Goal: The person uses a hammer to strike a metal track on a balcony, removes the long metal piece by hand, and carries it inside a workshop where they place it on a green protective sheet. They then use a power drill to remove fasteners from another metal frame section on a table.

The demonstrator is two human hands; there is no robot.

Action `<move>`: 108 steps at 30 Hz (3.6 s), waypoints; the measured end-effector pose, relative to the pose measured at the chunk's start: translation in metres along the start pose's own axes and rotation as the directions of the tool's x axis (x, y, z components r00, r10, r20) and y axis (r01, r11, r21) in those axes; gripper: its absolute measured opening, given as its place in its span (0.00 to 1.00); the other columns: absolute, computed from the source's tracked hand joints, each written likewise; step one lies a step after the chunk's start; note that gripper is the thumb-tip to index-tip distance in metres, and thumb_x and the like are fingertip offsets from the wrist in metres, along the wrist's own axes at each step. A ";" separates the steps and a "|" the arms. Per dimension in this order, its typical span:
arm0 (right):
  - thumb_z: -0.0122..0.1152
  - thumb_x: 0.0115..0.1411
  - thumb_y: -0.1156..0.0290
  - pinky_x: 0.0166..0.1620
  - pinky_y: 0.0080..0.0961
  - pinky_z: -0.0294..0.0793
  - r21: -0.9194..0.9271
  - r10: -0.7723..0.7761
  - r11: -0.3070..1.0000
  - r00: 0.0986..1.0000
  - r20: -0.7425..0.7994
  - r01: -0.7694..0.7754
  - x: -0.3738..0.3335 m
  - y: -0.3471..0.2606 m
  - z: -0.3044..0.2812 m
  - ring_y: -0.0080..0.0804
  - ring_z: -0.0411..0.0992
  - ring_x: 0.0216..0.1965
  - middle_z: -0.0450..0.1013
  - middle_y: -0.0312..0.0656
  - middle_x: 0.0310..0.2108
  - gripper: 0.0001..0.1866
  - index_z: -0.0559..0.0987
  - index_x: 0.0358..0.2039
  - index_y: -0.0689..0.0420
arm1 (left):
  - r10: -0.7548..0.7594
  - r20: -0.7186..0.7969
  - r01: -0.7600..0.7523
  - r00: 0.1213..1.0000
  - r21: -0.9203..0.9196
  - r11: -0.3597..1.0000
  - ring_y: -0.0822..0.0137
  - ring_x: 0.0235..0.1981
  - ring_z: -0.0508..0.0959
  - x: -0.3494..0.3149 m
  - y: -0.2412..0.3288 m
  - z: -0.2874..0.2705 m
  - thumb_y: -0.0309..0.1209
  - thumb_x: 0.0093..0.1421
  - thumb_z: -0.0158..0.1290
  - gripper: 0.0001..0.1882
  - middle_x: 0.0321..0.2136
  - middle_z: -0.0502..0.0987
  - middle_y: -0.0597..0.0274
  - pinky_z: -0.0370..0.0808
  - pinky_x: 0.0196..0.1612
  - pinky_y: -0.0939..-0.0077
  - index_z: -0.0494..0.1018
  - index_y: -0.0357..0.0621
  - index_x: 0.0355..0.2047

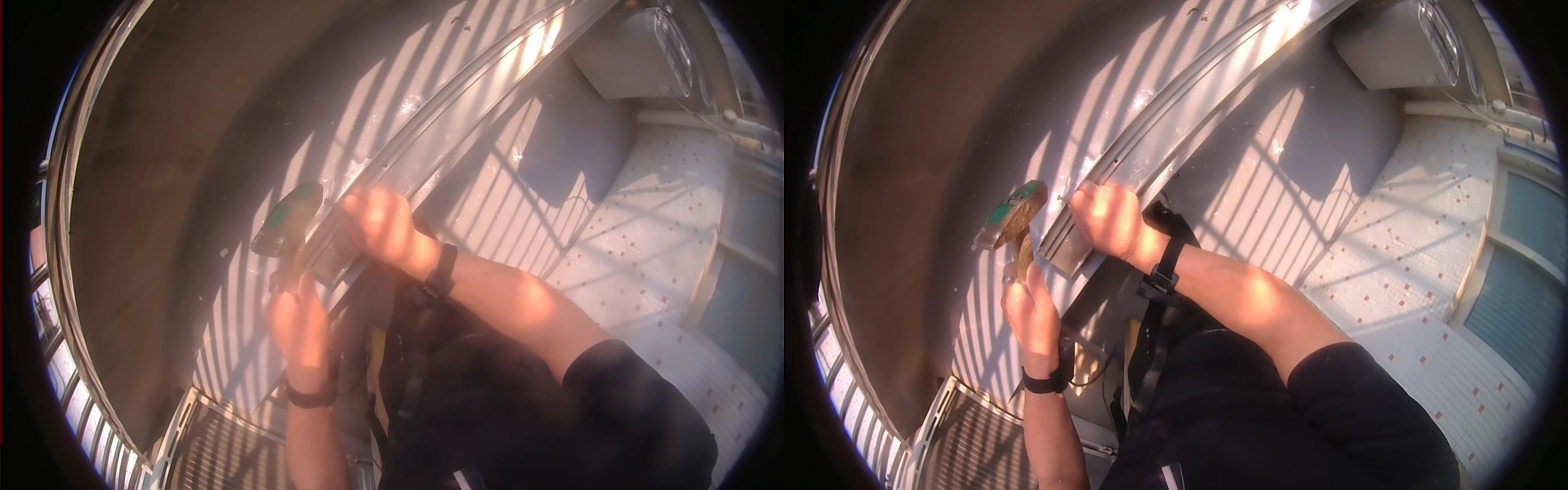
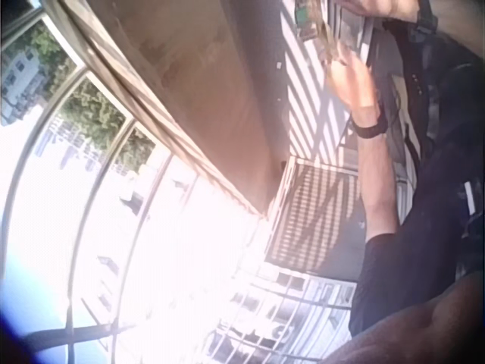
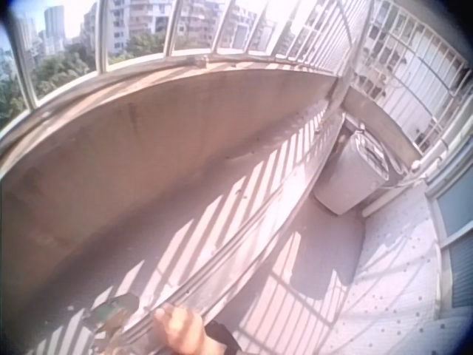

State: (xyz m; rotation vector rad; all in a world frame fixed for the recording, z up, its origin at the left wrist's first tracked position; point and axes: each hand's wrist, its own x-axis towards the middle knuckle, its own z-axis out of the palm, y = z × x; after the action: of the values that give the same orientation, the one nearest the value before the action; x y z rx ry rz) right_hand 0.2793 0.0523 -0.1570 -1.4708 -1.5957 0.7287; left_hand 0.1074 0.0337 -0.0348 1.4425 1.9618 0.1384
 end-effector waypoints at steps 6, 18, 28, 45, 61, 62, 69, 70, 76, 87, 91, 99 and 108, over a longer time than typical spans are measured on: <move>0.58 0.60 0.75 0.21 0.30 0.58 -0.443 -0.345 0.861 0.926 -0.151 0.248 0.009 -0.007 0.002 0.33 0.59 0.20 0.59 0.38 0.20 0.11 0.67 0.22 0.55 | -0.017 0.001 0.017 1.000 -0.061 0.998 0.44 0.32 0.77 0.008 -0.007 0.012 0.40 0.69 0.50 0.19 0.33 0.78 0.39 0.72 0.39 0.57 0.75 0.32 0.43; 0.56 0.63 0.75 0.20 0.28 0.59 0.081 -0.096 0.990 0.975 -0.203 0.114 0.005 -0.003 -0.002 0.30 0.60 0.19 0.59 0.39 0.18 0.14 0.64 0.22 0.55 | -0.095 -0.029 0.095 0.995 0.024 0.995 0.44 0.37 0.79 0.009 0.016 -0.009 0.41 0.67 0.50 0.21 0.34 0.79 0.38 0.72 0.43 0.55 0.75 0.31 0.45; 0.62 0.53 0.76 0.25 0.31 0.60 0.041 0.011 0.999 0.990 -0.141 -0.005 -0.005 0.008 0.013 0.36 0.62 0.24 0.61 0.39 0.24 0.11 0.67 0.25 0.52 | 0.047 -0.081 -0.057 0.996 -0.135 0.989 0.42 0.36 0.78 0.013 0.023 -0.016 0.39 0.67 0.51 0.20 0.36 0.81 0.41 0.73 0.44 0.56 0.75 0.31 0.47; 0.66 0.44 0.73 0.27 0.32 0.62 -0.564 -0.298 0.801 0.950 -0.090 0.197 0.004 -0.003 0.004 0.37 0.63 0.26 0.63 0.37 0.29 0.13 0.71 0.29 0.54 | 0.034 -0.127 -0.046 0.991 -0.087 0.995 0.57 0.23 0.72 0.020 0.008 -0.014 0.45 0.70 0.49 0.22 0.20 0.71 0.52 0.70 0.32 0.62 0.70 0.32 0.35; 0.64 0.47 0.71 0.29 0.41 0.74 -0.180 -0.074 0.982 0.993 -0.089 0.057 0.021 -0.021 -0.021 0.50 0.72 0.25 0.71 0.46 0.25 0.06 0.78 0.27 0.58 | -0.038 -0.128 0.016 0.991 -0.165 0.986 0.78 0.20 0.62 -0.001 -0.046 -0.035 0.41 0.72 0.48 0.17 0.18 0.63 0.71 0.60 0.24 0.76 0.71 0.37 0.38; 0.63 0.48 0.70 0.31 0.40 0.75 -0.130 -0.002 0.991 0.995 -0.104 -0.012 0.022 -0.022 -0.024 0.50 0.73 0.26 0.73 0.47 0.26 0.06 0.79 0.27 0.58 | -0.084 -0.100 0.060 0.991 -0.226 0.972 0.80 0.19 0.61 -0.006 -0.060 -0.031 0.41 0.72 0.48 0.17 0.18 0.62 0.73 0.58 0.22 0.78 0.71 0.38 0.37; 0.62 0.53 0.66 0.31 0.34 0.77 -0.379 -0.337 0.818 0.894 0.295 0.433 0.065 0.001 -0.011 0.39 0.74 0.27 0.73 0.40 0.24 0.06 0.79 0.22 0.52 | -0.205 -0.040 0.176 0.978 -0.371 0.912 0.82 0.18 0.61 -0.036 -0.120 0.005 0.41 0.72 0.48 0.15 0.17 0.61 0.75 0.58 0.21 0.81 0.68 0.42 0.33; 0.61 0.53 0.67 0.32 0.33 0.78 -0.542 -0.200 0.746 0.906 0.372 0.388 0.063 0.001 -0.004 0.36 0.75 0.28 0.73 0.36 0.24 0.06 0.79 0.21 0.50 | -0.214 -0.018 0.188 0.977 -0.408 0.893 0.82 0.19 0.62 -0.039 -0.121 0.008 0.41 0.72 0.47 0.15 0.17 0.61 0.75 0.58 0.21 0.81 0.68 0.42 0.33; 0.59 0.53 0.66 0.35 0.39 0.78 -0.346 -0.154 0.913 0.969 0.194 0.215 0.057 -0.001 -0.006 0.45 0.76 0.29 0.76 0.44 0.24 0.09 0.80 0.20 0.55 | -0.130 -0.055 0.087 0.990 -0.489 0.868 0.79 0.21 0.61 -0.048 -0.083 0.006 0.42 0.72 0.48 0.18 0.19 0.62 0.73 0.61 0.25 0.78 0.69 0.39 0.33; 0.60 0.50 0.68 0.34 0.36 0.78 -0.513 -0.159 0.697 0.805 0.572 0.502 0.075 -0.013 0.000 0.40 0.78 0.33 0.77 0.40 0.25 0.05 0.80 0.21 0.54 | -0.074 -0.092 0.043 0.993 -0.302 0.952 0.41 0.34 0.79 -0.037 -0.034 0.005 0.46 0.68 0.49 0.23 0.30 0.77 0.36 0.72 0.40 0.54 0.72 0.32 0.42; 0.61 0.52 0.69 0.34 0.39 0.78 -0.542 0.030 0.704 0.743 0.669 0.459 0.081 -0.019 -0.004 0.46 0.77 0.32 0.77 0.43 0.25 0.06 0.78 0.23 0.57 | -0.088 -0.088 0.078 0.992 -0.108 0.991 0.37 0.44 0.80 -0.030 -0.046 0.017 0.47 0.68 0.48 0.32 0.37 0.79 0.30 0.74 0.47 0.55 0.68 0.26 0.56; 0.65 0.54 0.69 0.36 0.39 0.75 -0.119 -0.202 0.966 0.957 0.210 0.230 0.050 -0.020 -0.014 0.50 0.75 0.30 0.74 0.47 0.23 0.09 0.76 0.22 0.57 | -0.134 -0.033 0.132 0.990 -0.046 0.990 0.36 0.43 0.80 -0.027 -0.044 0.017 0.47 0.68 0.47 0.30 0.36 0.80 0.31 0.74 0.47 0.51 0.69 0.29 0.57; 0.63 0.58 0.67 0.38 0.29 0.76 0.155 0.457 0.867 0.879 0.134 -0.474 0.075 -0.039 -0.060 0.33 0.78 0.30 0.80 0.49 0.29 0.13 0.84 0.36 0.65 | -0.085 -0.002 0.083 0.996 -0.197 0.977 0.40 0.47 0.80 -0.024 -0.052 0.016 0.50 0.69 0.45 0.36 0.39 0.79 0.31 0.73 0.49 0.57 0.65 0.22 0.58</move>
State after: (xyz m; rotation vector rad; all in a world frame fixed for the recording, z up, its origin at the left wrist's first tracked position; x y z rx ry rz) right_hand 0.3139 0.1132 -0.0806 -1.7230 -1.2000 1.2028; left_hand 0.0781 -0.0118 -0.0600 1.2312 1.9540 0.2940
